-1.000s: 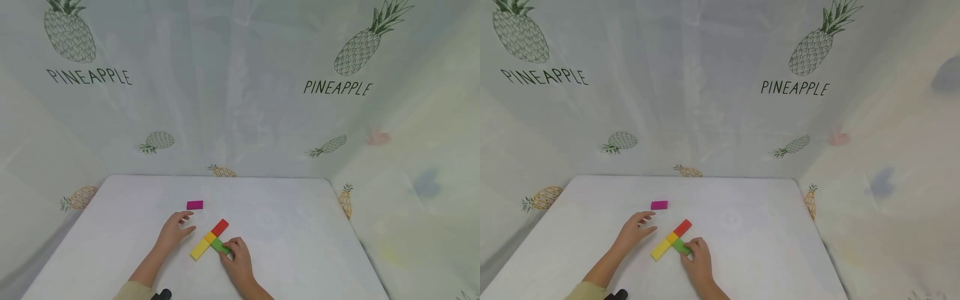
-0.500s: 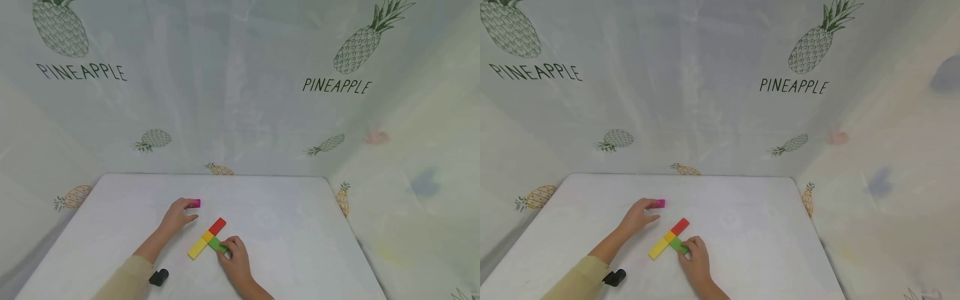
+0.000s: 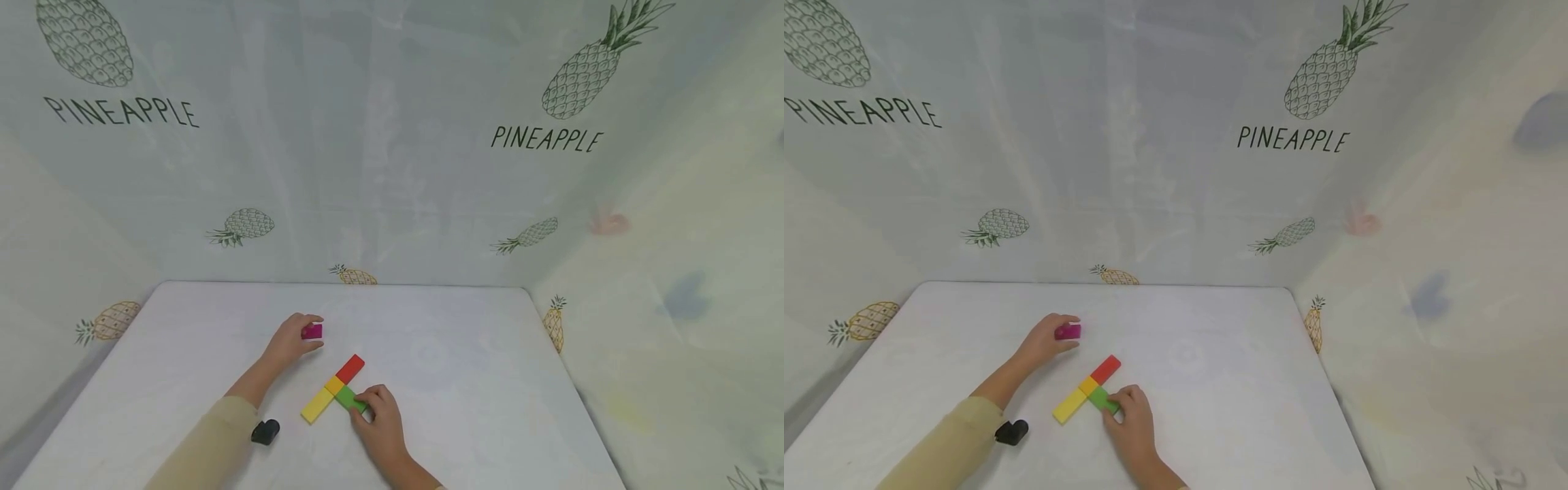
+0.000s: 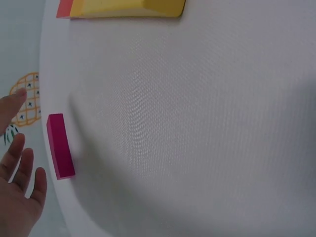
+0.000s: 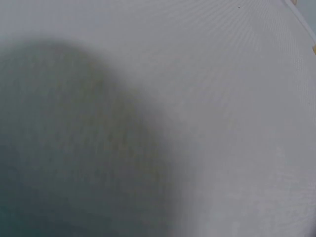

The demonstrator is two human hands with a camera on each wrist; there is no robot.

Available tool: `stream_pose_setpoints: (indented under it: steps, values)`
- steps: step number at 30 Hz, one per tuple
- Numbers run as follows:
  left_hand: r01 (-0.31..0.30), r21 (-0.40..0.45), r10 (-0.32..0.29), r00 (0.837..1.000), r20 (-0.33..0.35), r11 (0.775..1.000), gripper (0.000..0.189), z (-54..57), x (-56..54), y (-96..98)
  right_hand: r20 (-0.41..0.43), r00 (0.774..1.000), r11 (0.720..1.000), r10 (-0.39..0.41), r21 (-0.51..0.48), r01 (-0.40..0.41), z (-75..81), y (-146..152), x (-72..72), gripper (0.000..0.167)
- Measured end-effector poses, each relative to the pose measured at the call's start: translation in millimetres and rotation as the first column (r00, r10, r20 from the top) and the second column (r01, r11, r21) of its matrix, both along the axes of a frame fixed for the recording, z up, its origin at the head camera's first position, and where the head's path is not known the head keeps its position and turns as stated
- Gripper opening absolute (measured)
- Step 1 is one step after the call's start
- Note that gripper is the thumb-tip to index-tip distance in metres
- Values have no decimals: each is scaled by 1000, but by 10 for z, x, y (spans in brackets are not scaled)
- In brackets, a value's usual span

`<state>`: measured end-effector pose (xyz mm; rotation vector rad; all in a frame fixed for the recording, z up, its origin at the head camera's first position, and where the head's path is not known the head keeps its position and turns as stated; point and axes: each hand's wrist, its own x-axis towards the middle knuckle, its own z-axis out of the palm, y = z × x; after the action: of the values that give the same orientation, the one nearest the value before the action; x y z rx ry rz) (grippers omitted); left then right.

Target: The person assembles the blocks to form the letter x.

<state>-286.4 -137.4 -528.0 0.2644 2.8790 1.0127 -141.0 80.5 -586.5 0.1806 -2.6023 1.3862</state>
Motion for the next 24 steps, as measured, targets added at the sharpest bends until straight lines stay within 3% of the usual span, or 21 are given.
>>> stream_pose_setpoints:
  steps: [8,16,24]
  values:
    - [65,-160,-70,997,-27,985,55,-28,-146,-39,-13,1000,1000,-1,11,2,-50,-13,-28,14]
    - [81,-295,-107,992,-73,952,52,-24,-244,-60,-132,991,999,-1,33,6,-26,5,4,14]
    - [106,-323,-116,993,-11,940,50,-31,-336,-68,-40,999,999,-4,34,5,11,1,4,14]
